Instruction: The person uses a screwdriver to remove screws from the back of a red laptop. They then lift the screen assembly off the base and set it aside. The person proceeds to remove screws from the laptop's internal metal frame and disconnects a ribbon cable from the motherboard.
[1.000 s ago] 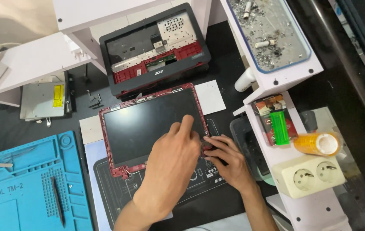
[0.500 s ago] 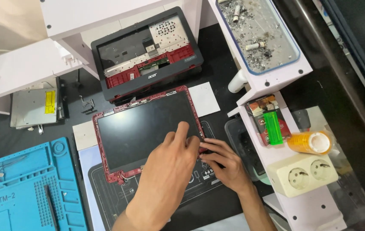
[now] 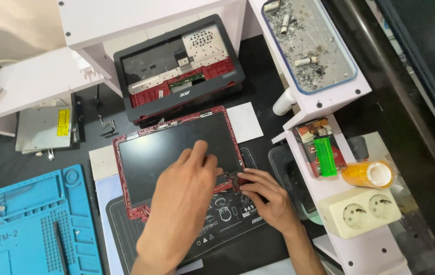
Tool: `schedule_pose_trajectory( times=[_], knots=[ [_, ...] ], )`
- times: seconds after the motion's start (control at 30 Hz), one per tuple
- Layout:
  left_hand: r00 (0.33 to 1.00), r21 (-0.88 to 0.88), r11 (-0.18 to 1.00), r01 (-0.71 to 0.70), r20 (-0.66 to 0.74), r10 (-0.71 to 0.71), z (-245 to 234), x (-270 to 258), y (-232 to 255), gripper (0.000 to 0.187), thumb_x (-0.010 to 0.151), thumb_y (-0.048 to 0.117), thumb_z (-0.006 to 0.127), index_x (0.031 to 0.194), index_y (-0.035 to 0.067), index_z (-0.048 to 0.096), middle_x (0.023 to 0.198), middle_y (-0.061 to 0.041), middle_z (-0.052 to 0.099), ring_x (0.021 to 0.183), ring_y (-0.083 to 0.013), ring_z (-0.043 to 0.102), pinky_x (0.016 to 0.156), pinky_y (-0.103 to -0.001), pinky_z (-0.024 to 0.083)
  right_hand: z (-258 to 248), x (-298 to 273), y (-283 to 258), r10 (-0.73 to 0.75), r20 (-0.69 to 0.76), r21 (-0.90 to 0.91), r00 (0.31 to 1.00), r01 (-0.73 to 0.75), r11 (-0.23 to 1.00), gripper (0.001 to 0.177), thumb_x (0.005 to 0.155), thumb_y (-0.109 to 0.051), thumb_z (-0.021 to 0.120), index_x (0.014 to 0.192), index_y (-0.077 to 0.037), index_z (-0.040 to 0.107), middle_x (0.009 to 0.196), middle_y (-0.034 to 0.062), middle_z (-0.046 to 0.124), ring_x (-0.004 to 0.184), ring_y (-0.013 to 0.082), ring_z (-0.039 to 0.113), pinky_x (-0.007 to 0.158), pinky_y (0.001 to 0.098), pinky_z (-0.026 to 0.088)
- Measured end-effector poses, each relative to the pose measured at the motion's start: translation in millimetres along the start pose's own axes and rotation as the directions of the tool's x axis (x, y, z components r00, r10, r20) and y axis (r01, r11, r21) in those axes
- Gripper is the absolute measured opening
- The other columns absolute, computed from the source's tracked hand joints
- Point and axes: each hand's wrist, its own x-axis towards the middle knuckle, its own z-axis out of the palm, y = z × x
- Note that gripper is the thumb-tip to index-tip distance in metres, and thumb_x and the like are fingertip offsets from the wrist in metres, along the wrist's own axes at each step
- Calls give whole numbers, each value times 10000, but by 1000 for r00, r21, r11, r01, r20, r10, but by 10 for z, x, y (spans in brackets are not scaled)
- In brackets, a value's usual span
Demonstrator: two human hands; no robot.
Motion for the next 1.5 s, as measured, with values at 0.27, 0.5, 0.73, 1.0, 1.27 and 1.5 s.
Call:
schedule_pose_trajectory(
  times=[0.27,0.5,0.73,1.0,1.27,1.5],
  knots=[
    [988,-23,992,120,-92,-122,-298,-154,-268,201,889,197,678,821,17,619,854,-108,596,870,-303,635,702,-426,510,-22,41,-108,12,25,-15,1000,-12,1000,256,789,14,789,1039,-26,752,1255,100,738,1267,293,654,1044,399,540],
    [987,-89,995,40,-151,-53,-377,-207,-347,143,850,179,702,837,44,655,844,-80,615,833,-299,614,704,-431,498,-81,134,-332,104,-138,9,985,-104,995,481,750,-71,832,1203,-25,676,1227,150,703,1203,295,662,1022,429,526],
    [996,-130,991,-9,-84,-2,-308,-138,-279,142,866,166,693,833,33,655,849,-85,607,852,-297,604,716,-431,496,-68,204,-350,-19,-112,-85,994,9,996,288,807,-57,795,1089,-34,742,1056,99,780,1053,255,747,1089,494,496],
    [996,-112,992,53,-69,-60,-272,-135,-325,145,887,161,681,822,34,654,862,-87,615,860,-306,605,743,-436,492,-92,151,-360,203,-282,-47,938,-225,973,125,838,-10,774,959,-4,739,947,112,774,1031,246,759,904,366,578],
    [993,-150,982,-115,-29,112,-196,-56,-193,105,872,124,672,838,29,641,895,-101,616,893,-301,615,763,-428,485,-60,347,-721,83,-245,50,966,-73,996,140,838,8,772,971,-23,743,993,85,768,997,219,768,886,312,598],
    [1000,-138,990,-24,1,25,-233,-40,-223,141,882,166,677,837,36,647,879,-102,619,883,-305,618,760,-431,487,-106,364,-726,114,-103,68,988,-108,992,407,835,-51,784,1230,-45,686,1192,125,733,1088,250,740,918,346,587]
  ],
)
